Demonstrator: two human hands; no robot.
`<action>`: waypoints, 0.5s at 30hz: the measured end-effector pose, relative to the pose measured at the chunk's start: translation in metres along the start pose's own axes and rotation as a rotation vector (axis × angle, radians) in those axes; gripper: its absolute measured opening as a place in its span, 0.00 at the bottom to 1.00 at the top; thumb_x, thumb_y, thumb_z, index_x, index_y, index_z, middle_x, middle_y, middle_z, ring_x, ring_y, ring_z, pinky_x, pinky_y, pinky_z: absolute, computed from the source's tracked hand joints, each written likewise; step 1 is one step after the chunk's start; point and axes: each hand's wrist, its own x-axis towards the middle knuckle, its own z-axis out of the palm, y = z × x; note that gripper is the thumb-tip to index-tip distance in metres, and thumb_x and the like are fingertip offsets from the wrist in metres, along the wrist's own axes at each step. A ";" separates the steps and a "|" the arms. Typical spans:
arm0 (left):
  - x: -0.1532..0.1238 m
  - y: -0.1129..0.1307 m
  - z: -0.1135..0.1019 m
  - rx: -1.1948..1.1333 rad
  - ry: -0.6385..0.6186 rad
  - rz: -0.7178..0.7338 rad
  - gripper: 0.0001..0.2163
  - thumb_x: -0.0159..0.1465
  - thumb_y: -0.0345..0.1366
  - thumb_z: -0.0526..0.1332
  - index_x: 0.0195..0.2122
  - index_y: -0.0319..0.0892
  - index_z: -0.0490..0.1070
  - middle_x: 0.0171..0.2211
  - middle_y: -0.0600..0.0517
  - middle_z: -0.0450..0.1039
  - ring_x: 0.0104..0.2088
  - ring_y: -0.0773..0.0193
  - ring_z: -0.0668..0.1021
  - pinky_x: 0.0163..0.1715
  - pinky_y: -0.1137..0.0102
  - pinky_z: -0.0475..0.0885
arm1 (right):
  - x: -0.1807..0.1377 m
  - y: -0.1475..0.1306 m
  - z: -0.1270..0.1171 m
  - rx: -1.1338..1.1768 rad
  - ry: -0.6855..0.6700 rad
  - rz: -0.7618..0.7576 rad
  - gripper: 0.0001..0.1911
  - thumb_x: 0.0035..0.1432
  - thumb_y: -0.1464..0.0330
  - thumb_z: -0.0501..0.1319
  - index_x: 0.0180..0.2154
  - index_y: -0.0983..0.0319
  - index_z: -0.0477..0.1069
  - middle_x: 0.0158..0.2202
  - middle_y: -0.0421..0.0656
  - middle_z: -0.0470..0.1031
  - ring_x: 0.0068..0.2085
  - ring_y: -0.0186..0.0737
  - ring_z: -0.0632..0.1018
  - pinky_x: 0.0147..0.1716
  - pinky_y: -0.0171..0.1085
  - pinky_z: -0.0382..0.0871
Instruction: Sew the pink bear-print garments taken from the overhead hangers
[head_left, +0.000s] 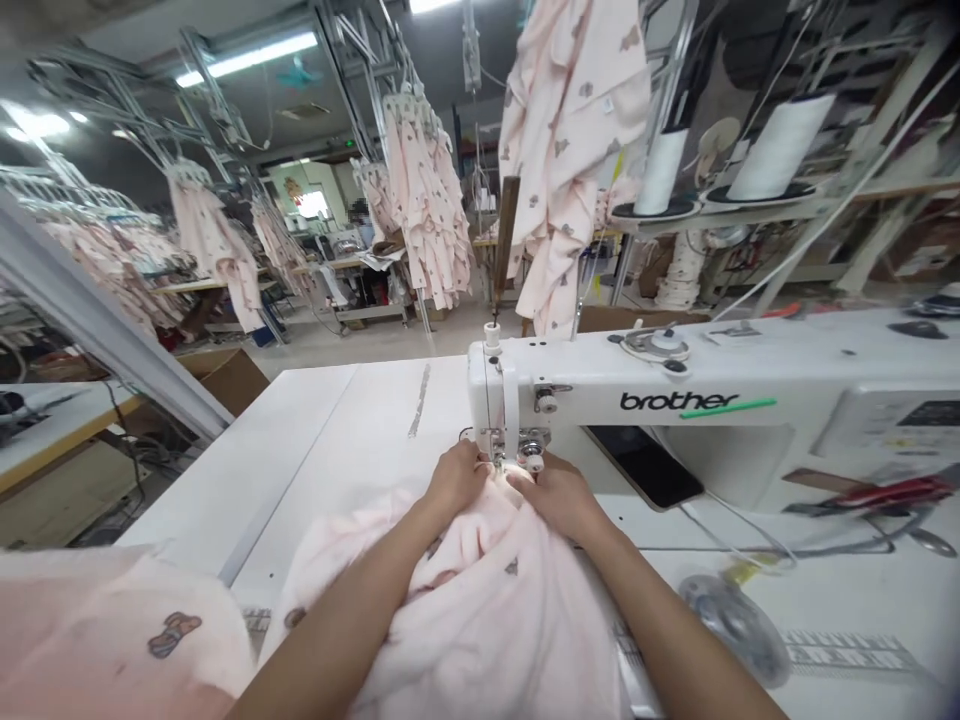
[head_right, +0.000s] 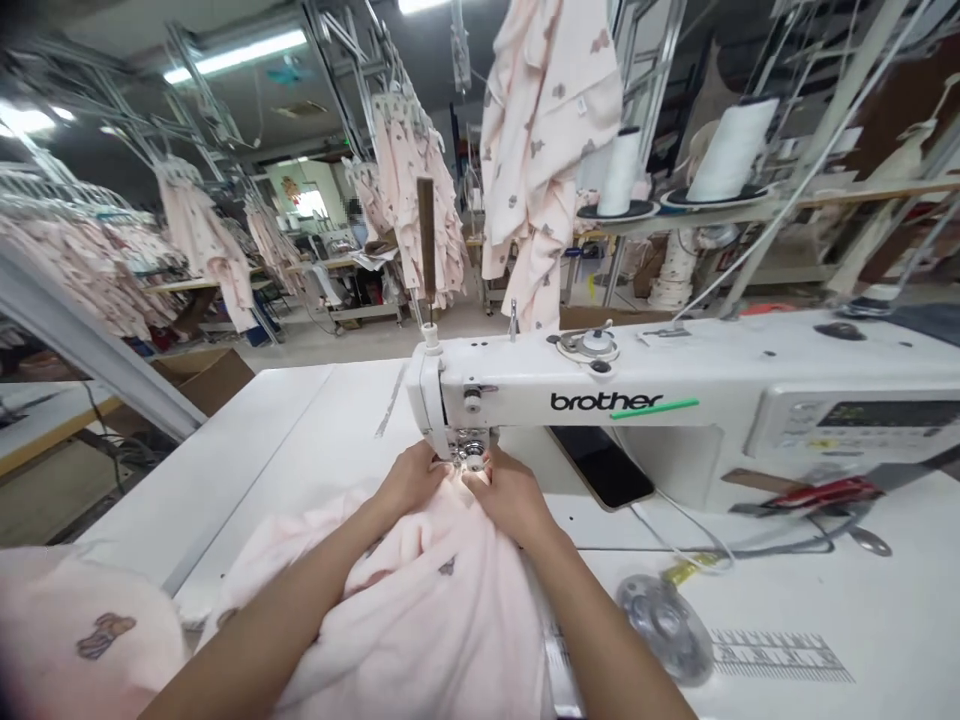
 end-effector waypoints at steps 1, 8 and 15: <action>-0.001 0.001 -0.001 0.002 -0.005 -0.001 0.09 0.59 0.30 0.54 0.39 0.40 0.70 0.42 0.45 0.74 0.43 0.56 0.76 0.41 0.69 0.67 | 0.001 -0.001 0.001 -0.006 0.002 -0.006 0.09 0.57 0.62 0.55 0.34 0.61 0.67 0.27 0.40 0.70 0.30 0.41 0.71 0.31 0.34 0.58; -0.056 0.000 -0.052 -0.027 -0.137 -0.008 0.14 0.60 0.42 0.56 0.44 0.40 0.69 0.32 0.44 0.75 0.37 0.52 0.76 0.35 0.66 0.66 | -0.011 -0.010 -0.012 0.062 -0.144 -0.068 0.05 0.50 0.70 0.54 0.24 0.62 0.65 0.22 0.38 0.69 0.27 0.38 0.70 0.27 0.33 0.57; -0.224 -0.025 -0.125 -0.949 -0.137 -0.065 0.30 0.52 0.56 0.62 0.53 0.48 0.62 0.34 0.50 0.73 0.28 0.64 0.74 0.26 0.75 0.66 | -0.068 -0.080 -0.025 0.492 -0.394 -0.248 0.13 0.54 0.57 0.57 0.30 0.59 0.69 0.24 0.38 0.65 0.28 0.38 0.68 0.27 0.33 0.61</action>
